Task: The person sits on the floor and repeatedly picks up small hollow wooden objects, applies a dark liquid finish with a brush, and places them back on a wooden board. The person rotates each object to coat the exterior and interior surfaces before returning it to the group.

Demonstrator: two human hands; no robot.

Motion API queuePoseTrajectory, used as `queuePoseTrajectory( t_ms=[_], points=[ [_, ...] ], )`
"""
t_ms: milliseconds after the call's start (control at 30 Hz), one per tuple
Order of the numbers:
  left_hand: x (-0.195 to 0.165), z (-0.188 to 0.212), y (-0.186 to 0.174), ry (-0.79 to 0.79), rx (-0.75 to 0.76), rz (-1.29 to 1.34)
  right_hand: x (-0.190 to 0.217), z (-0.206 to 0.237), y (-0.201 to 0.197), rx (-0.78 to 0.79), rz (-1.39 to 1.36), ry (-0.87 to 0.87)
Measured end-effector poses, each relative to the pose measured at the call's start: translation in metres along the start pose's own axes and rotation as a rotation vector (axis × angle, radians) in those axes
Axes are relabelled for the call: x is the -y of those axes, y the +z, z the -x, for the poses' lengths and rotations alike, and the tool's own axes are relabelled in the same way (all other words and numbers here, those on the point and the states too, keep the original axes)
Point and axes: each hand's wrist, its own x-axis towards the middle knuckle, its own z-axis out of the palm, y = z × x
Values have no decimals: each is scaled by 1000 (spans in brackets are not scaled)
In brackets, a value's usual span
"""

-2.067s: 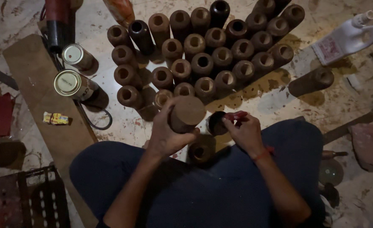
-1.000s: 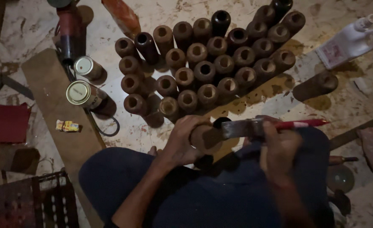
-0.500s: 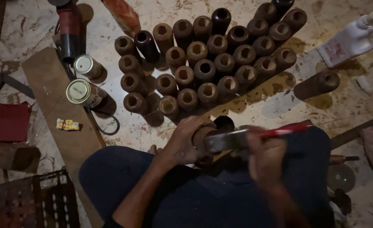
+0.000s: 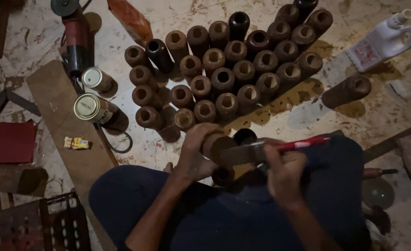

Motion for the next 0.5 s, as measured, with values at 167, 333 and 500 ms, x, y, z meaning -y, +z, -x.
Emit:
queuePoseTrajectory(
  t_ms=[167,333,500],
  points=[
    [-1,-1,-6,15,15,70,18,-20,-18,-44,9,-46],
    [2,-2,-3,11,76,48,13,-8,-3,-9,-129,8],
    [1,-3,-8,-102,228,41,4,-27,-18,-127,1,59]
  ],
)
